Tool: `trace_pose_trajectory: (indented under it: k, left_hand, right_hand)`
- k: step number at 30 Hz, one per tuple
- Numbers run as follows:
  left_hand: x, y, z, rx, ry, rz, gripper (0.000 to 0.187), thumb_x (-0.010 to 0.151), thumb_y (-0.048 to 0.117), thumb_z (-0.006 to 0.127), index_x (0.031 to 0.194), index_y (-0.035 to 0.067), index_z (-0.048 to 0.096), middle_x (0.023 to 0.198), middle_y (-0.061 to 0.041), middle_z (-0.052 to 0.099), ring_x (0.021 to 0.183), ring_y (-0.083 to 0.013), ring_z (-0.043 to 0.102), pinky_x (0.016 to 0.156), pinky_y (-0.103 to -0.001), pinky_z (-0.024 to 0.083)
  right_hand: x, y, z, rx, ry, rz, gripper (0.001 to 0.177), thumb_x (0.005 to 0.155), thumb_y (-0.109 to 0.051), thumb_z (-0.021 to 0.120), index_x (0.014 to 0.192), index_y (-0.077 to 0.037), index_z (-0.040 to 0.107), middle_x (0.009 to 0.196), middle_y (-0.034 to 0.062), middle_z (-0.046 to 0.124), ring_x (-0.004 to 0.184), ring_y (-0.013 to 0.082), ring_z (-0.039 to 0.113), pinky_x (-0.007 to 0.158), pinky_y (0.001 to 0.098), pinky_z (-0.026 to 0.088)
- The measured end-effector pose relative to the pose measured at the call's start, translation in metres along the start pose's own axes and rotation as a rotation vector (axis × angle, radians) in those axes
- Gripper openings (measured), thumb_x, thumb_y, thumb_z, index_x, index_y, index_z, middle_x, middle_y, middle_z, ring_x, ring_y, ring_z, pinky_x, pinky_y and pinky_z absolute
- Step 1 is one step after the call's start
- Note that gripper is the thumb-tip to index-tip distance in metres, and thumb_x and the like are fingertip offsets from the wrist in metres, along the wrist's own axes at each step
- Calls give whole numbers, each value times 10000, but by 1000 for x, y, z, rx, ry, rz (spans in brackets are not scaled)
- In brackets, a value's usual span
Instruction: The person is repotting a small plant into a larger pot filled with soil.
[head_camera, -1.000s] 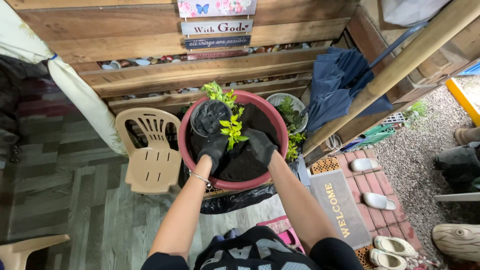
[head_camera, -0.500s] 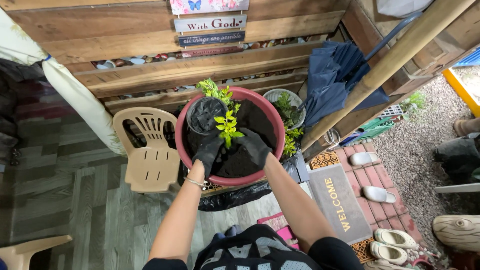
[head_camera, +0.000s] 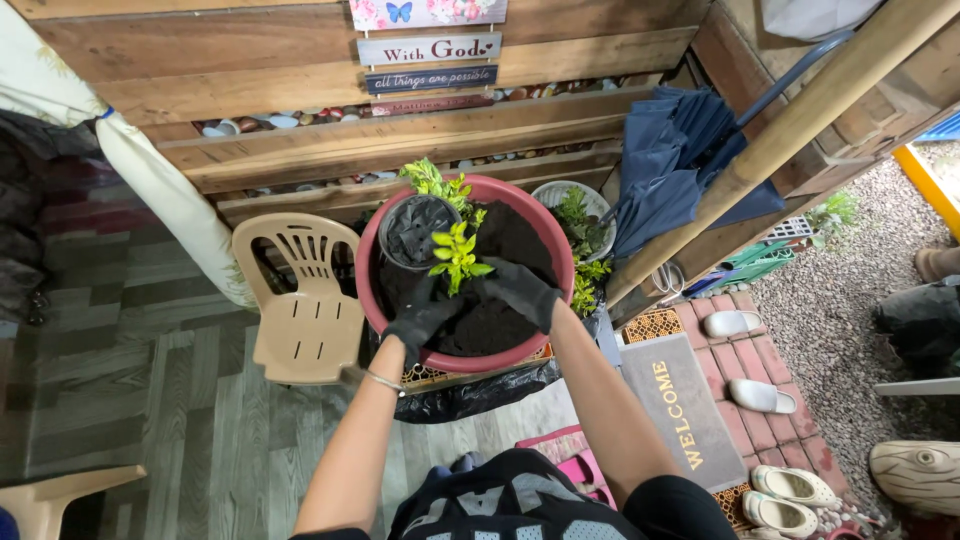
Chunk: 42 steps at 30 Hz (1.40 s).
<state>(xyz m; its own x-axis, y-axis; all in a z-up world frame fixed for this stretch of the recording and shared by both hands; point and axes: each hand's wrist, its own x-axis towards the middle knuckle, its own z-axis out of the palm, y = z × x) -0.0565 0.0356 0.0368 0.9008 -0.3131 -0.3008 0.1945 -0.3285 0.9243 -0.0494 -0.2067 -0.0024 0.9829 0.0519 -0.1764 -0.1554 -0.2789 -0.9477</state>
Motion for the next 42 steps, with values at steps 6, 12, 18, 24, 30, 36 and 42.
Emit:
trace_pose_trajectory:
  k: [6,12,18,24,30,36,42]
  left_hand:
    - [7,-6,8,-15,120,437,509,881,220,743,1359,80,638,1134,-102,755,974,-184,696,830,-343,542]
    - [26,-18,22,-143,146,283,462,842,188,719,1288,76,675,1132,-108,756,957,-208,701,814,-357,556]
    - [47,-36,22,-433,-3,-134,428,951,274,688,1345,112,642,1112,-282,700,880,-313,646,774,-455,503]
    - [71,-57,21,-74,195,214,459,993,378,577,1315,59,645,1293,-134,702,1230,-292,635,1016,-345,460]
    - [39,-21,22,-26,169,107,447,931,366,602,1275,96,697,1243,-131,740,1159,-289,686,989,-352,487]
    - [75,-66,25,23,193,237,448,1057,402,489,1333,106,679,1340,-139,695,1293,-291,606,1056,-358,451]
    - [63,-27,34,-19,185,90,504,927,412,625,1369,172,664,1362,-82,694,1302,-230,612,1101,-322,432]
  right_hand:
    - [-2,2,16,50,-139,-115,715,838,42,707,1502,-63,465,969,32,688,808,123,630,704,295,543]
    - [8,27,22,62,-6,-136,431,930,1,679,1361,-7,682,1003,46,726,812,114,634,725,286,535]
    - [-3,18,16,282,-48,-285,426,912,-5,650,1337,-34,639,1140,-17,721,963,74,650,857,261,531]
    - [-13,-3,30,400,-17,-107,281,1054,-126,626,1299,4,674,1100,1,727,942,70,654,829,258,534]
    - [-3,29,42,591,26,-5,275,1010,-135,588,1263,-58,663,969,53,723,661,185,692,560,340,568]
    - [-3,18,40,538,77,115,346,1004,-350,417,1132,-138,659,755,-22,651,493,132,592,460,292,479]
    - [14,40,41,432,172,215,244,1025,-365,510,1017,-177,666,558,-33,459,438,95,382,417,283,288]
